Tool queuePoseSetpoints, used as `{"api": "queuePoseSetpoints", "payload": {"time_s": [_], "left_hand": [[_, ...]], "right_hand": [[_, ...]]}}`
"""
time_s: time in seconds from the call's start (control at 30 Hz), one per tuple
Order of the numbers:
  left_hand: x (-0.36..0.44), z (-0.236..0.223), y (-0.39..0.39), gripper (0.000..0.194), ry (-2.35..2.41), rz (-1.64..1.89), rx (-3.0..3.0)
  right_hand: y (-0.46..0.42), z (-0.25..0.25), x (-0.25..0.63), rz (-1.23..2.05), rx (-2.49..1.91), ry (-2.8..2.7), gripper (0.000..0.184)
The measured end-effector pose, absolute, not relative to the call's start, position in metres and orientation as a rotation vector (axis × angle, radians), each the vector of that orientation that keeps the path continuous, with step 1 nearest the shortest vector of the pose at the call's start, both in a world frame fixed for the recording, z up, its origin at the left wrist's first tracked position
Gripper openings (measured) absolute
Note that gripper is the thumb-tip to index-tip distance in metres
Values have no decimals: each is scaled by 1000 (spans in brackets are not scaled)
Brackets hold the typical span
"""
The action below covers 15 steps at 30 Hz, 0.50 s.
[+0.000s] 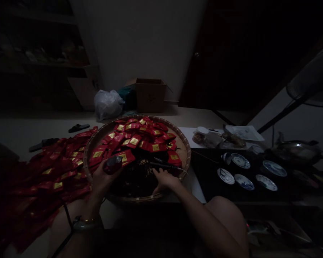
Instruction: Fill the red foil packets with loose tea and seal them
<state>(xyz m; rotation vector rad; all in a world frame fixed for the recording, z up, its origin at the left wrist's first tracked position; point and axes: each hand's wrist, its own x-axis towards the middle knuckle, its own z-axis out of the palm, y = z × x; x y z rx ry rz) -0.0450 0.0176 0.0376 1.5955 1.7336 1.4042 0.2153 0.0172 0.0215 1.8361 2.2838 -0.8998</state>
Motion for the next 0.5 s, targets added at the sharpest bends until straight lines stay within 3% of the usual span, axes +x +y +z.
{"api": "queuePoseSetpoints", "payload": {"time_s": [0.17,0.33,0.5], "left_hand": [[-50,39,18,56,1775,1394,1553],[-49,34,20,54,1798,1408,1550],[-49,36,18,57,1757,1377,1530]], "right_hand": [[21,19,184,-1056,1749,2275,116],[28,26,139,-1170,1771,2426,101],[39,40,127,-1026,1632,2290,125]]}}
